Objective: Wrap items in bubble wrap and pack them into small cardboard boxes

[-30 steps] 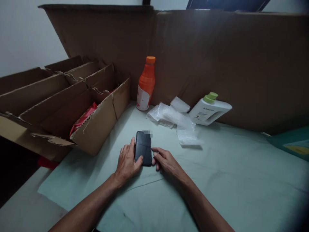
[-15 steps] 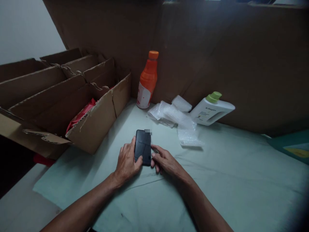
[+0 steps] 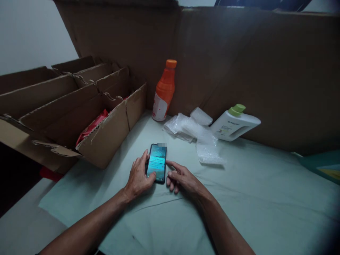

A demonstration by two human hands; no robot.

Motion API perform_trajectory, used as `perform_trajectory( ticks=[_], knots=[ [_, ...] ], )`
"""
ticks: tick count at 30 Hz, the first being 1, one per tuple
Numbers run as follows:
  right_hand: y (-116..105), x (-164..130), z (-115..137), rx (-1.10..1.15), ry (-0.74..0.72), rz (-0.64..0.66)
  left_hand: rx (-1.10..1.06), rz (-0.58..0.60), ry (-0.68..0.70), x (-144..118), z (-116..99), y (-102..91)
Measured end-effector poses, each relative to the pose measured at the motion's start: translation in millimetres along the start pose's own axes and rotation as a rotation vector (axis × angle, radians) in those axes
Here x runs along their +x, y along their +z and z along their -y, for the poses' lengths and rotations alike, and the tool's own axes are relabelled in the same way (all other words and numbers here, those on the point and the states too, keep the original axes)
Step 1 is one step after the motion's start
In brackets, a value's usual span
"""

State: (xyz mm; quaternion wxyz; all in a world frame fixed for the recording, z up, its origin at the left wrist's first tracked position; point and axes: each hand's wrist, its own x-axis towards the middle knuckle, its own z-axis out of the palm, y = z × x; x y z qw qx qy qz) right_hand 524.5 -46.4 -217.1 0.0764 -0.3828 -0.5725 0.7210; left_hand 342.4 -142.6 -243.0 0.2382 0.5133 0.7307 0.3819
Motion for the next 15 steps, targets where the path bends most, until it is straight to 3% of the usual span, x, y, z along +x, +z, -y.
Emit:
perform_trajectory(
  ticks=[7,15],
  knots=[
    [-3.3,-1.4,-6.9,0.114,-0.018,-0.12,-0.064,-0.034,-0.03,-0.2,-0.9,2.0],
    [-7.2,0.7,-13.4,0.143,-0.013,-0.102,-0.082,-0.052,-0.02,1.8,3.1,4.3]
  ],
)
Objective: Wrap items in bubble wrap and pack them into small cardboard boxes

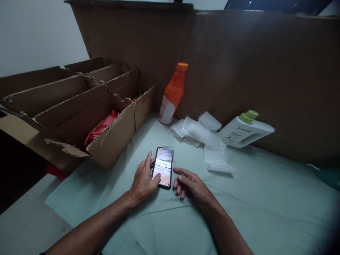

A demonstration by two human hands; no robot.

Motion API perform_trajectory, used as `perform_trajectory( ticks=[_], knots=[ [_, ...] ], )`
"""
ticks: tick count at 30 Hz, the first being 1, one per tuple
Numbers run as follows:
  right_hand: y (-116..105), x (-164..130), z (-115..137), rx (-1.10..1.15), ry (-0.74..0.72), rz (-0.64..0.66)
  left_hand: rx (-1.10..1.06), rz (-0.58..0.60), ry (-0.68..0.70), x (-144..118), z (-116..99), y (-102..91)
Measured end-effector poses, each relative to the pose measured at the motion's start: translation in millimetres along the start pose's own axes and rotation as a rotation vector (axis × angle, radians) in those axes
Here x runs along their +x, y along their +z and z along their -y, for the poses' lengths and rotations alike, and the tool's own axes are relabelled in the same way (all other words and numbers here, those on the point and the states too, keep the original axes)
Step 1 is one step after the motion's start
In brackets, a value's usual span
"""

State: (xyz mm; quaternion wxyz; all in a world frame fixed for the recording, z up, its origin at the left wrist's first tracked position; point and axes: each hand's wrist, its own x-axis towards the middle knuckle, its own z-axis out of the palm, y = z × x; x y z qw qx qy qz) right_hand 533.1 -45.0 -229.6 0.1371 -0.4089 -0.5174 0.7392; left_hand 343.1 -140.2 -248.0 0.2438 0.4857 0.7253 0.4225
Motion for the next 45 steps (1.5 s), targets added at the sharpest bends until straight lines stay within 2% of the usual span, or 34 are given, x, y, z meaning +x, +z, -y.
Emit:
perform_trajectory(
  ticks=[4,7,9,11,13,15,18,22,28,31,36,45],
  knots=[
    [-0.4,0.1,5.1,-0.057,0.023,0.05,0.002,0.006,0.004,0.0,-1.0,0.3],
    [2.6,-4.6,9.0,-0.255,0.019,0.079,-0.01,0.01,0.005,0.2,-1.6,0.1],
    [6.8,-9.4,8.1,-0.56,-0.087,0.019,-0.023,0.005,-0.006,0.6,-1.6,-0.5],
    [12.2,-13.4,3.5,-0.911,-0.283,-0.124,-0.043,0.002,-0.022,1.1,-1.6,-1.5],
    [17.6,-15.2,-3.2,-1.161,-0.482,-0.25,-0.071,0.0,-0.046,1.5,-1.7,-2.3],
    [22.0,-14.4,-9.6,-1.288,-0.615,-0.295,-0.104,0.001,-0.073,1.9,-1.6,-2.5],
    [27.2,-10.8,-14.1,-1.385,-0.687,-0.323,-0.2,-0.006,-0.106,3.4,-0.9,-2.2],
    [36.9,-3.5,-7.8,-1.464,-0.663,-0.347,-0.412,-0.058,-0.185,7.6,0.7,-4.4],
    [62.9,32.8,25.2,-1.591,-0.519,-0.326,-0.543,-0.263,-0.203,14.8,6.1,-10.5],
    [76.0,62.7,42.6,-1.637,-0.454,-0.356,-0.562,-0.277,-0.224,18.8,9.4,-11.2],
    [88.6,104.9,59.9,-1.629,-0.444,-0.443,-0.574,-0.295,-0.219,22.9,11.9,-11.1],
    [86.6,138.2,74.8,-1.579,-0.475,-0.504,-0.562,-0.251,-0.246,21.8,9.7,-9.9]
  ],
)
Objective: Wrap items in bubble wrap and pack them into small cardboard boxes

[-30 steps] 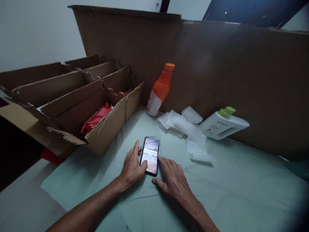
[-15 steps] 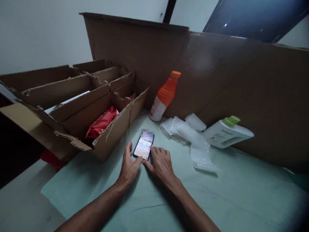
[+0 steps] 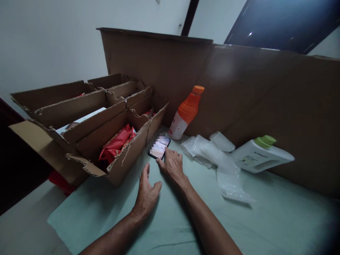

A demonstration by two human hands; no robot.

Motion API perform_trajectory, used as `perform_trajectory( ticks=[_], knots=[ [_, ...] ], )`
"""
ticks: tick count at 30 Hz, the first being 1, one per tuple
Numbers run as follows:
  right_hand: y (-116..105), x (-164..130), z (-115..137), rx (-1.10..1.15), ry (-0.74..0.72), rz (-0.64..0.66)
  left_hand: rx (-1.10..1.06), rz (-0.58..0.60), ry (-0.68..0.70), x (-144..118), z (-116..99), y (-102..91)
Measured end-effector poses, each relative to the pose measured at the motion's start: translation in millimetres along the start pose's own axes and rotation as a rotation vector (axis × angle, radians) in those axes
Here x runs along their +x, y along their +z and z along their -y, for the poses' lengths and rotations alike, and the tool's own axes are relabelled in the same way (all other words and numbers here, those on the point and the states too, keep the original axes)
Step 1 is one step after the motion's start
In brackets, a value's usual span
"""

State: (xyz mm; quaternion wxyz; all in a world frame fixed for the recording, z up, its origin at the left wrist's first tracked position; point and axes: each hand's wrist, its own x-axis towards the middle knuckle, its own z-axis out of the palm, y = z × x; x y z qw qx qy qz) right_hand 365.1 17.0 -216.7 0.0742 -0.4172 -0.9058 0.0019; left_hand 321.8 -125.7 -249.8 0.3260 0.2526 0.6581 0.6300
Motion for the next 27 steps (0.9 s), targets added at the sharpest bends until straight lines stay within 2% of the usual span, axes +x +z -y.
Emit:
perform_trajectory(
  ticks=[4,8,11,15,18,20,23,27],
  knots=[
    [3.3,1.6,-1.8,0.045,-0.029,-0.039,0.022,0.018,0.027,1.8,2.8,-0.3],
    [-7.1,-33.5,-24.3,0.071,-0.074,-0.071,0.026,0.031,0.038,1.7,8.2,-3.5],
    [-25.2,-82.8,-64.8,0.052,-0.043,-0.104,0.043,0.044,0.028,3.0,13.2,-7.0],
    [-45.3,-142.8,-141.9,-0.047,0.077,-0.139,0.114,0.087,0.053,4.8,18.2,-9.8],
    [-50.6,-161.1,-194.8,-0.096,0.171,-0.131,0.206,0.066,0.111,3.6,18.8,-9.5],
    [-54.9,-166.3,-214.6,-0.07,0.208,-0.15,0.289,0.056,0.165,2.8,18.3,-8.8],
    [-68.2,-184.7,-218.9,-0.022,0.201,-0.21,0.383,0.063,0.259,1.8,16.3,-8.2],
    [-80.5,-246.5,-213.4,0.055,0.03,-0.177,0.426,0.054,0.327,-7.4,8.4,-7.8]
  ],
)
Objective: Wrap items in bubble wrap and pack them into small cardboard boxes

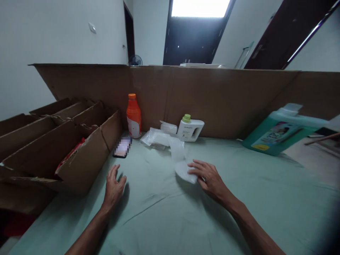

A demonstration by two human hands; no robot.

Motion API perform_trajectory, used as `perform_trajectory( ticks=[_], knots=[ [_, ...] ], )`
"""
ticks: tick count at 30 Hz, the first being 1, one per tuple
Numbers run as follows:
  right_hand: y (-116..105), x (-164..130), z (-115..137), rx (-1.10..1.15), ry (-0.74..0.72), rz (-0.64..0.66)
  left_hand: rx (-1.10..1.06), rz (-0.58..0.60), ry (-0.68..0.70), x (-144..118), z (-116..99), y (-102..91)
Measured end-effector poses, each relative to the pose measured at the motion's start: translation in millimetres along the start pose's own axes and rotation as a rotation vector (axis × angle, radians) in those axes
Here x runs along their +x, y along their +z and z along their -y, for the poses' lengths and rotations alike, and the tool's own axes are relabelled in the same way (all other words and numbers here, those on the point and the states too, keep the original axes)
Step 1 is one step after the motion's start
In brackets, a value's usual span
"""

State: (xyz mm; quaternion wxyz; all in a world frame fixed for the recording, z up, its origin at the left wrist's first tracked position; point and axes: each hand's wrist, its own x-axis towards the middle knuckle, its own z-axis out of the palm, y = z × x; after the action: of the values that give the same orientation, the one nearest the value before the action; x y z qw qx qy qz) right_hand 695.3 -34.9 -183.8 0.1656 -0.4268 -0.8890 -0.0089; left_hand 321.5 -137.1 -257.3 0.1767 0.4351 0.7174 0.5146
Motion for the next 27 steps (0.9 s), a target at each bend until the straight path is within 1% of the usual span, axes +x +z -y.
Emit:
perform_trajectory(
  ticks=[2,3,6,8,9,11,14,17,19,20,22,24,27],
  knots=[
    [-4.7,-40.2,-10.0,0.016,-0.045,0.043,0.014,0.034,0.031,-8.8,-9.0,-2.3],
    [-5.7,-60.6,-18.2,0.004,-0.031,0.054,0.03,0.065,0.052,-14.6,-14.0,-3.4],
    [-9.6,-115.0,-45.2,-0.061,0.093,0.065,0.152,0.205,0.158,-35.0,-28.4,-3.2],
    [-15.8,-138.1,-54.1,-0.06,0.146,0.083,0.26,0.298,0.249,-48.3,-37.6,2.5],
    [-19.7,-143.9,-53.3,-0.045,0.16,0.086,0.297,0.331,0.288,-53.9,-42.7,7.8],
    [-26.0,-143.6,-40.0,-0.004,0.179,0.075,0.337,0.378,0.343,-62.2,-54.7,23.9],
    [-24.0,-119.1,3.0,0.046,0.158,0.057,0.382,0.408,0.382,-66.7,-77.2,58.4],
    [-5.4,-85.6,48.2,0.047,0.07,0.107,0.452,0.427,0.397,-66.3,-96.8,91.7],
    [9.9,-70.4,64.1,0.044,0.036,0.13,0.501,0.464,0.422,-66.4,-103.3,105.2],
    [16.6,-66.9,65.7,0.048,0.028,0.132,0.524,0.483,0.438,-66.8,-104.4,108.7],
    [27.2,-68.1,56.3,0.058,0.017,0.122,0.569,0.502,0.462,-68.0,-103.6,110.2],
    [35.4,-76.3,33.2,0.059,0.005,0.092,0.611,0.5,0.471,-69.2,-101.6,107.5],
    [46.3,-85.7,-9.7,0.018,0.003,0.021,0.665,0.486,0.466,-69.8,-99.9,102.2]
  ],
)
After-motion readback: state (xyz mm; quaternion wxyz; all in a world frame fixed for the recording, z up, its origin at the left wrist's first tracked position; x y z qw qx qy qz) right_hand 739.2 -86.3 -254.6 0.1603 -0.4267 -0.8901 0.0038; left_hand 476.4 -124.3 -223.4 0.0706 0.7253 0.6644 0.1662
